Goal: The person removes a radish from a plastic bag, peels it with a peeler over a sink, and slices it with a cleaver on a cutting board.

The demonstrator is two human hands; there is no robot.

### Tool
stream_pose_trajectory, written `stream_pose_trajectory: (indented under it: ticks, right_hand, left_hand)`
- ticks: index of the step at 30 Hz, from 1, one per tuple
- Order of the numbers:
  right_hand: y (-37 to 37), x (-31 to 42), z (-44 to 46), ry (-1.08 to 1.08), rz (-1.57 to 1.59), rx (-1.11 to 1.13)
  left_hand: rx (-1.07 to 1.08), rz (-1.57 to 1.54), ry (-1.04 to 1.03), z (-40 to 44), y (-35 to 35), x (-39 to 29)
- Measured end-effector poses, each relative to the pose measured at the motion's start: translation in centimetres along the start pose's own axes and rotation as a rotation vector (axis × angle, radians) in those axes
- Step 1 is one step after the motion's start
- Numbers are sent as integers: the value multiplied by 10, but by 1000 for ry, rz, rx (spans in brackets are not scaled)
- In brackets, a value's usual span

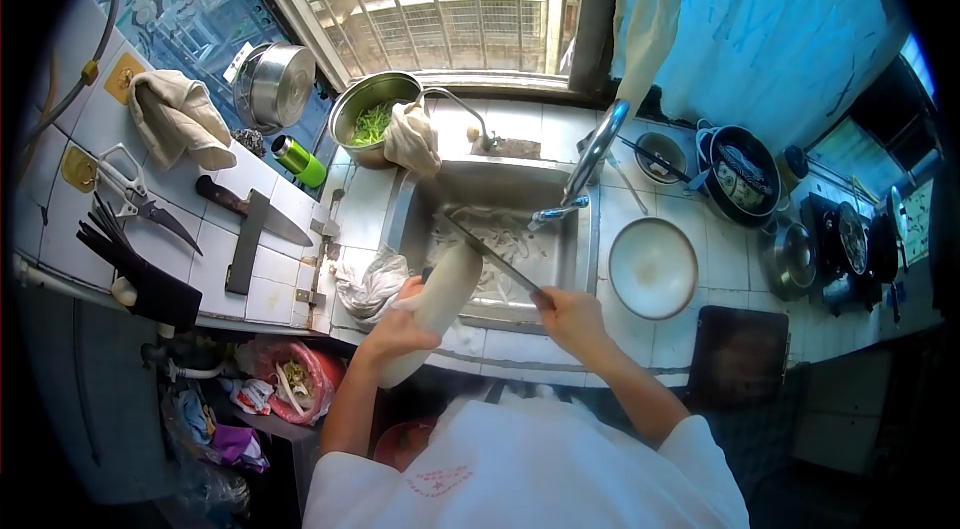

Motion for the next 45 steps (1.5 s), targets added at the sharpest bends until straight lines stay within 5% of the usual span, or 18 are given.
stream_pose_trajectory:
  ticks: [9, 20, 29, 31, 37, 41, 45]
  right_hand:
    - [-12, 18, 50, -222, 268, -9]
    - [4, 21, 44, -206, 693, -164]
    - [54, 62, 17, -286, 736, -232]
    - [55, 46, -5, -182, 617, -400]
    - [91, -13, -99, -354, -64, -1006]
    - [94, -66, -184, -642, -602, -922]
    - [73, -161, -252, -1000, -814, -673]
  left_hand:
    - [-139, -33, -58, 11, -14, 13]
    - [-241, 142, -311, -2, -20, -5]
    - [-186, 284, -438, -16, -16, -23]
    - [-236, 248, -483, -21, -16, -30]
    - [-191, 368, -546, -23, -20, -35]
    - [-171, 315, -491, -15, -36, -37]
    - [-151, 352, -569, -8, -61, -61]
Point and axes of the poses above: each hand's wrist, its own z-axis towards the middle knuckle, its own y-axis out of the back of the hand, x = y × z, the point moved 2 cm from there along z, towards the middle knuckle, and after that the axes turned 12 degrees about y, right-handed, at the moved point
